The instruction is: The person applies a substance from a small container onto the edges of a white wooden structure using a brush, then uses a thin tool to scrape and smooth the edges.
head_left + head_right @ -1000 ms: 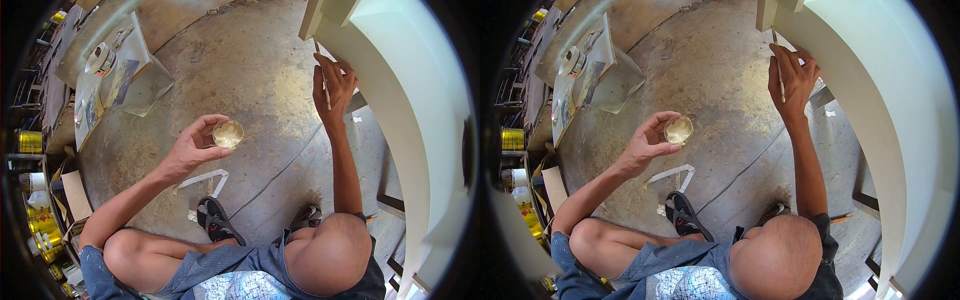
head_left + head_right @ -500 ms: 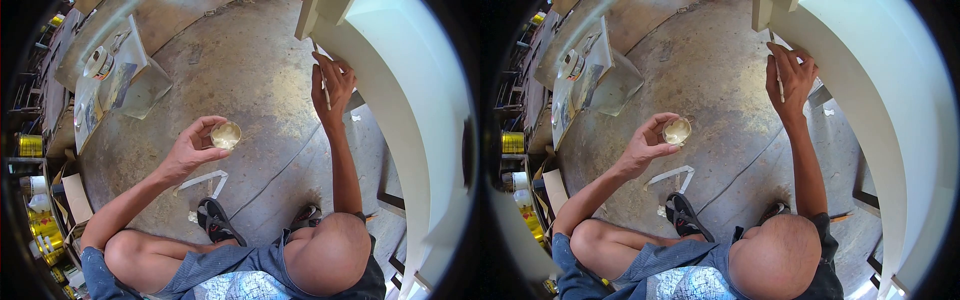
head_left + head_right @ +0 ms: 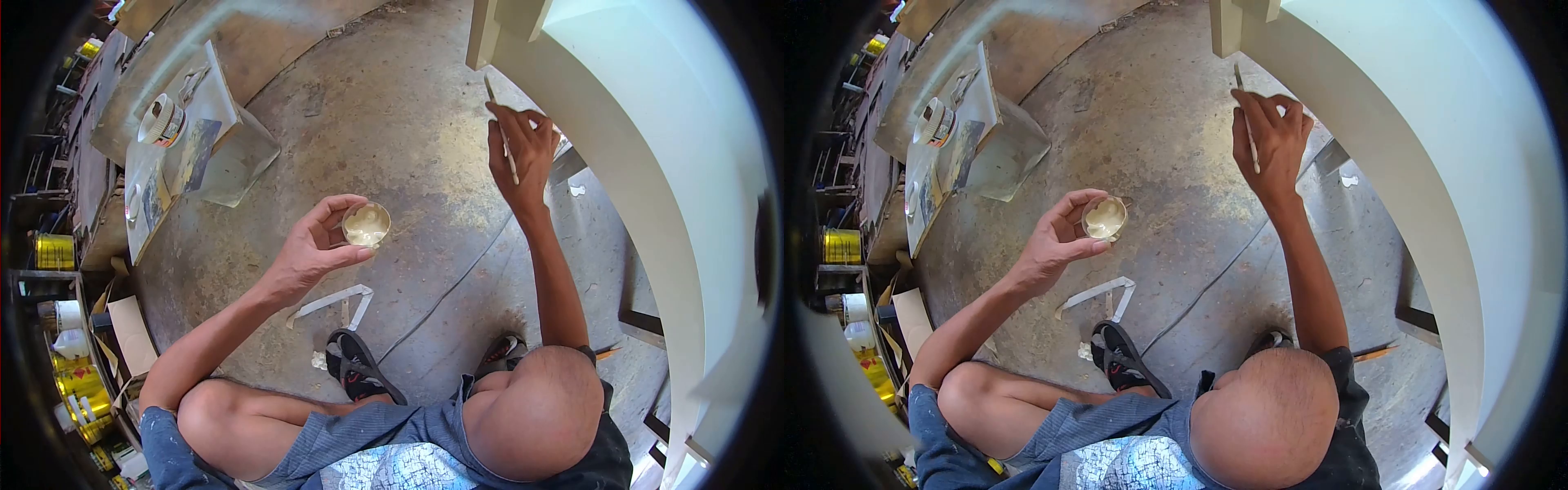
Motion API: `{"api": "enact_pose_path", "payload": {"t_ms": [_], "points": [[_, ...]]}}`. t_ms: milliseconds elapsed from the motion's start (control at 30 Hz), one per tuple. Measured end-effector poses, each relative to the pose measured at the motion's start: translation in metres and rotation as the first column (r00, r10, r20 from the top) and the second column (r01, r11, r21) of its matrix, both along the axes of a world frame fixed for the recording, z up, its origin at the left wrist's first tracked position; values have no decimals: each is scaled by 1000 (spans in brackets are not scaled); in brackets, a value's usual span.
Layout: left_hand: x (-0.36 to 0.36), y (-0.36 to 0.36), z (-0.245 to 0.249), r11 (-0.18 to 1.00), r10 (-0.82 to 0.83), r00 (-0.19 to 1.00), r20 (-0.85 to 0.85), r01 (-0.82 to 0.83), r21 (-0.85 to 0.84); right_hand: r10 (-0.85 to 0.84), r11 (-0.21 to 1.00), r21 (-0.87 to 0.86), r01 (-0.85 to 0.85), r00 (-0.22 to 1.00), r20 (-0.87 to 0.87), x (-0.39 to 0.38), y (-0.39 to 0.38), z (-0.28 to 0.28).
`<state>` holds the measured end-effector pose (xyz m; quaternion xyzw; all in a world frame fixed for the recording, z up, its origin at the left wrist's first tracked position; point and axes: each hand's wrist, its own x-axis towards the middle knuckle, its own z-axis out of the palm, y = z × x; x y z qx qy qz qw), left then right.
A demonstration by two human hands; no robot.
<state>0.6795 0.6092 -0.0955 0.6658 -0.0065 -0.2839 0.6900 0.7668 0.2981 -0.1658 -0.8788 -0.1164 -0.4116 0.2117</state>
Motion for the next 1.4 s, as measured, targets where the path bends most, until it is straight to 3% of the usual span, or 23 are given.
{"api": "enact_pose_path", "payload": {"t_ms": [67,200,300,333,567,867,1033,1133,1233,1333,1400], "points": [[2,-2,1,1000,1,1000,13,-1,-4,17,999,30,-16,999,-32,-14,3,1],[9,-13,9,1000,-12,1000,20,13,-24,200,946,285,-153,969,-144,-42,2,5],[17,-27,13,998,-27,997,70,30,-47,454,625,777,-77,845,-281,-66,4,46],[20,-33,17,998,-33,996,86,37,-47,507,589,800,-115,823,-255,-70,-1,60],[43,-75,39,988,-128,965,231,144,-53,648,492,846,-204,735,-199,-91,-26,129],[44,-113,48,959,-234,915,328,274,-79,477,808,539,-239,802,-360,-107,-31,166],[41,-118,42,957,-231,896,379,279,-77,414,893,332,-303,844,-341,-109,-32,165],[40,-116,44,958,-241,905,351,280,-63,438,892,303,-336,807,-395,-112,-32,168],[39,-114,46,961,-237,921,310,268,-63,451,871,381,-310,813,-368,-112,-37,165],[38,-111,45,969,-215,929,302,241,-51,526,723,662,-199,779,-341,-110,-41,154],[38,-108,46,973,-198,936,291,223,-54,546,688,701,-189,771,-328,-109,-47,146]]}}
